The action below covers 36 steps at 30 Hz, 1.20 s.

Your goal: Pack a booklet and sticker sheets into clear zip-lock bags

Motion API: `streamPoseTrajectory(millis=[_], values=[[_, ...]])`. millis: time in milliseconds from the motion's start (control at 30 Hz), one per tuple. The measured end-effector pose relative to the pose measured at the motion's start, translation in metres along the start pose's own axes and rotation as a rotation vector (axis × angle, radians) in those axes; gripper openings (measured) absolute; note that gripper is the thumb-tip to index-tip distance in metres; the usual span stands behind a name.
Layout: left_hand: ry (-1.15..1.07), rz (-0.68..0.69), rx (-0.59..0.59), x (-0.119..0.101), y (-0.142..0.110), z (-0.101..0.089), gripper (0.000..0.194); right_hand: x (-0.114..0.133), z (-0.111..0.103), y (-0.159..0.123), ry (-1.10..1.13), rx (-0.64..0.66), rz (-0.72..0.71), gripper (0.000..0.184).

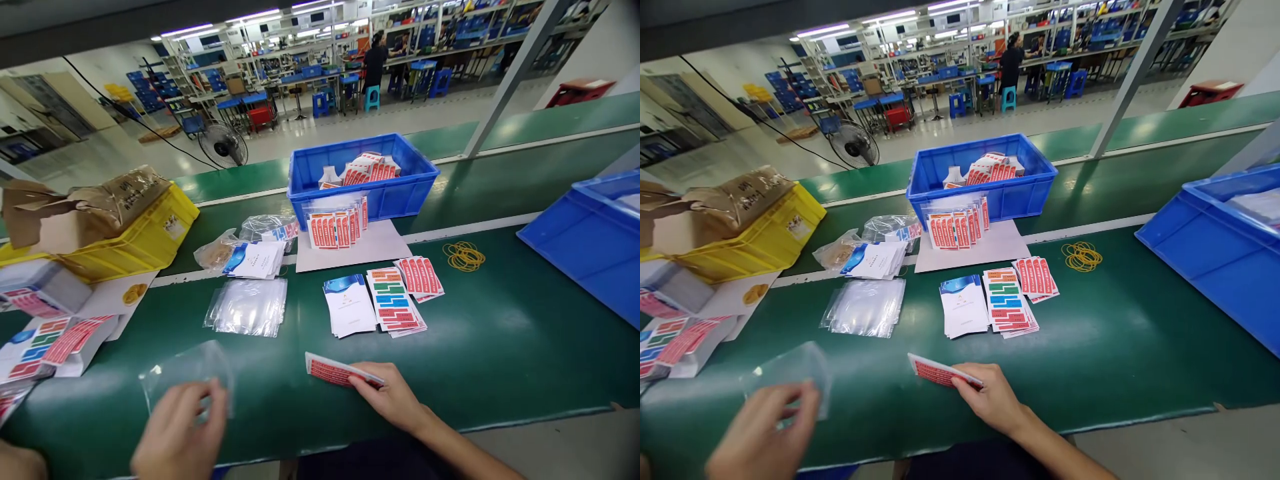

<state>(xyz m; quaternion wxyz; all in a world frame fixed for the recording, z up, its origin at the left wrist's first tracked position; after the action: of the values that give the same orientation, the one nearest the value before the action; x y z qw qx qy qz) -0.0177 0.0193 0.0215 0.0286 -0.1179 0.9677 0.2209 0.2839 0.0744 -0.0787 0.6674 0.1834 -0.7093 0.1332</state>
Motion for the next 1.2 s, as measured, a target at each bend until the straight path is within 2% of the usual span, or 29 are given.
streamPoseTrajectory(millis=[33,133,200,267,500,800,967,1200], values=[[0.046,0.05,0.005,-0.016,-0.007,0.018,0.009,0.002,-0.001,-0.002,0.092,-0.047,0.078,0.021],[-0.032,0.161,0.137,-0.059,-0.028,0.067,0.015,0.007,-0.002,-0.007,0.381,-0.146,0.247,0.025],[-0.119,0.158,0.215,-0.078,-0.04,0.086,0.016,0.006,-0.002,-0.01,0.47,-0.184,0.291,0.03],[-0.206,0.132,0.266,-0.091,-0.049,0.096,0.016,0.003,-0.002,-0.014,0.474,-0.208,0.314,0.031],[-0.317,0.172,0.36,-0.112,-0.064,0.106,0.014,-0.012,0.003,-0.027,0.475,-0.181,0.402,0.032],[-0.282,0.219,0.43,-0.116,-0.072,0.112,0.012,-0.021,-0.002,-0.034,0.654,-0.043,0.531,0.04],[-0.29,0.212,0.381,-0.115,-0.072,0.114,0.013,-0.021,-0.009,-0.034,0.651,0.028,0.55,0.039],[-0.322,0.29,0.34,-0.115,-0.074,0.116,0.012,-0.022,-0.015,-0.034,0.639,0.082,0.558,0.038]])
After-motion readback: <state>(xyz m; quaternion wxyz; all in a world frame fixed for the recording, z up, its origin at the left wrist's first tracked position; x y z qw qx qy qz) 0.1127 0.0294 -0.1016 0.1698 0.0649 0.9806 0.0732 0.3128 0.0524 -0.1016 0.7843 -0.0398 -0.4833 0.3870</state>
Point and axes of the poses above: each hand's wrist, its own y-axis towards the middle knuckle, its own z-axis out of the palm, x = y × z, the point moved 2 cm from there along y, towards the middle knuckle, and after that the axes turned 8 degrees about y, right-handed, at the moved point
